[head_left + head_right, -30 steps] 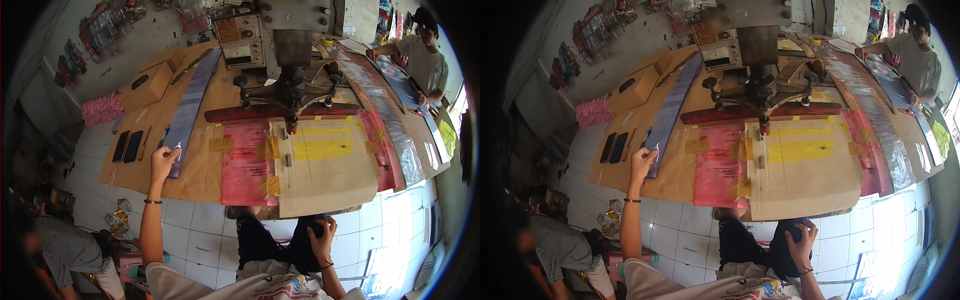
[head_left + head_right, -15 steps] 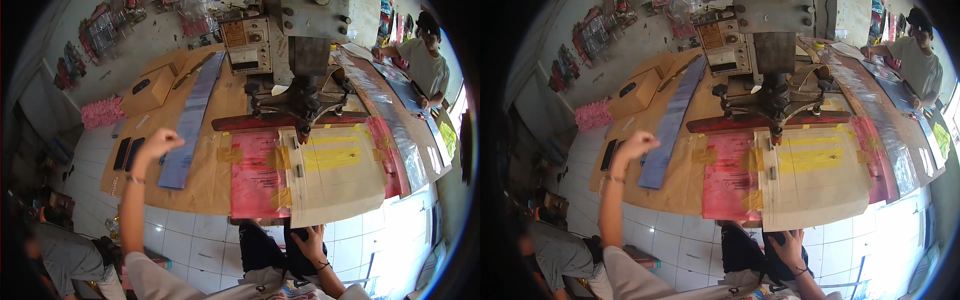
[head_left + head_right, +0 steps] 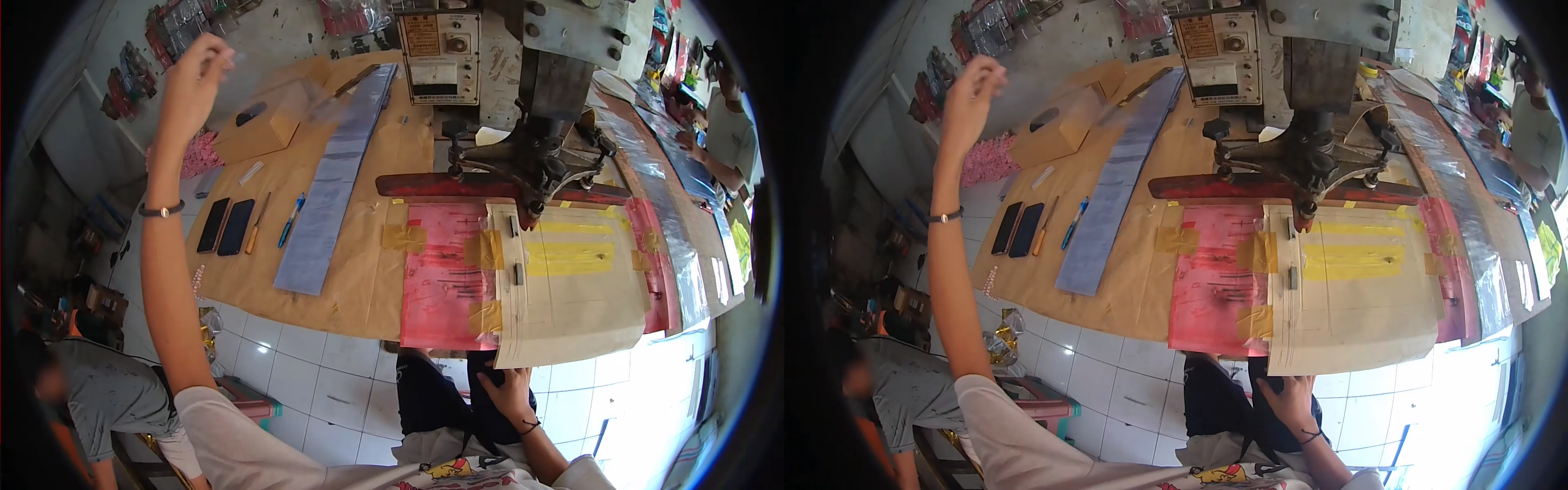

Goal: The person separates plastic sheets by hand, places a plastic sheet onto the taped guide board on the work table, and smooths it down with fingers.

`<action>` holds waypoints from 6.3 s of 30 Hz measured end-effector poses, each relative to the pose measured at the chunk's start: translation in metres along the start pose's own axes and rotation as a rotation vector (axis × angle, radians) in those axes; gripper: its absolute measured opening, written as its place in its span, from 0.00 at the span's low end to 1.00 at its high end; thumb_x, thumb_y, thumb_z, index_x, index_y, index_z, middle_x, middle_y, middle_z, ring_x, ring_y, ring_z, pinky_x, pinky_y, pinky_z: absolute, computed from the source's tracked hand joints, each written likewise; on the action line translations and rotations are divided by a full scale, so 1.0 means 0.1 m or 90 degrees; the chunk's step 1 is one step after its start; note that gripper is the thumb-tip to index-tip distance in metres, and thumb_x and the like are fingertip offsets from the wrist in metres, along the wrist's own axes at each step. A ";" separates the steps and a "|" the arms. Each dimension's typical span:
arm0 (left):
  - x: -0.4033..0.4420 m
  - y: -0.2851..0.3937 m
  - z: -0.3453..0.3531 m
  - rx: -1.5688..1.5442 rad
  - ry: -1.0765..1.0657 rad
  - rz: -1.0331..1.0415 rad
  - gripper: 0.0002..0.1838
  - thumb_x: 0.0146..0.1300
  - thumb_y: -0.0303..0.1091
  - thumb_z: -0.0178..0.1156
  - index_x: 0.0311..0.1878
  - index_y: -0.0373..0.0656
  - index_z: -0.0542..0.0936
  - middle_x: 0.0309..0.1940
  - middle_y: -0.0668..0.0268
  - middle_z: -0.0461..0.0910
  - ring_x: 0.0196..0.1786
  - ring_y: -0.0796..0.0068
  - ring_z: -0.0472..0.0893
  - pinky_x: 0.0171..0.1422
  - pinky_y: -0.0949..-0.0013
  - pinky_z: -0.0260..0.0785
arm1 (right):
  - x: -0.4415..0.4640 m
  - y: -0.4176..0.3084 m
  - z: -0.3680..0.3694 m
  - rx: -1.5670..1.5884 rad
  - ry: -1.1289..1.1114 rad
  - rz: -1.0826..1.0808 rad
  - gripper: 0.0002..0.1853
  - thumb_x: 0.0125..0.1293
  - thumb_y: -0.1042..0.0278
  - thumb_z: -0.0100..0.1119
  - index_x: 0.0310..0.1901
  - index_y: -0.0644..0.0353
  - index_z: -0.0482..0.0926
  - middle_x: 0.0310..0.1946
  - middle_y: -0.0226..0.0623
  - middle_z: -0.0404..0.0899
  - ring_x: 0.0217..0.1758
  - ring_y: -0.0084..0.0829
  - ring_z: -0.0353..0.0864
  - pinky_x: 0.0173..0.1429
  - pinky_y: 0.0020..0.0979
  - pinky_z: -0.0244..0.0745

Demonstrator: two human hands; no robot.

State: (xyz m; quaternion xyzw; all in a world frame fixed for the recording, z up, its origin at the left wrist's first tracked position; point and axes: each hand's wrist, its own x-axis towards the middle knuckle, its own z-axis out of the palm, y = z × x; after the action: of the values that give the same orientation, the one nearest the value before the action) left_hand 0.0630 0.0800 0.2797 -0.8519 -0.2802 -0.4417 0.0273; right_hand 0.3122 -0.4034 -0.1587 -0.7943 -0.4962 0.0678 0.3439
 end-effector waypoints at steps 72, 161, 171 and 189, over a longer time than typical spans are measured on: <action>-0.56 -0.99 3.31 0.154 -0.401 -0.170 0.37 0.69 0.66 0.55 0.65 0.42 0.78 0.68 0.47 0.74 0.75 0.48 0.69 0.77 0.49 0.62 | 2.58 -2.52 -0.11 0.861 -0.324 0.061 0.26 0.83 0.58 0.52 0.72 0.61 0.59 0.27 0.32 0.76 0.14 0.17 0.65 0.17 0.23 0.59; -3.77 4.01 1.72 -0.886 -0.733 -0.234 0.46 0.63 0.65 0.67 0.73 0.38 0.72 0.69 0.47 0.73 0.74 0.49 0.71 0.79 0.51 0.60 | -0.20 0.16 -2.05 0.661 0.095 0.145 0.08 0.68 0.69 0.72 0.36 0.65 0.87 0.24 0.33 0.88 0.24 0.19 0.85 0.29 0.22 0.77; -3.84 4.47 1.96 -1.339 -0.649 -0.395 0.34 0.82 0.48 0.51 0.77 0.28 0.63 0.74 0.50 0.69 0.77 0.57 0.69 0.80 0.57 0.60 | -0.21 0.33 -1.99 0.367 0.255 0.114 0.22 0.68 0.65 0.71 0.21 0.59 0.69 0.12 0.30 0.73 0.14 0.19 0.72 0.21 0.24 0.62; -3.80 4.52 2.32 -0.938 -0.604 -0.445 0.14 0.76 0.37 0.63 0.38 0.35 0.84 0.26 0.70 0.80 0.28 0.84 0.77 0.34 0.77 0.69 | -0.58 0.43 -1.89 0.655 0.163 0.245 0.19 0.79 0.61 0.60 0.29 0.63 0.76 0.21 0.28 0.77 0.24 0.18 0.73 0.29 0.23 0.68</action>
State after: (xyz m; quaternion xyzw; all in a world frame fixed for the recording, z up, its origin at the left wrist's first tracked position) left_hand 0.2890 -0.4046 -0.0623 -0.6128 -0.1520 -0.0979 -0.7693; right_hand 0.4006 -0.5542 -0.0560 -0.6026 -0.1998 0.2655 0.7255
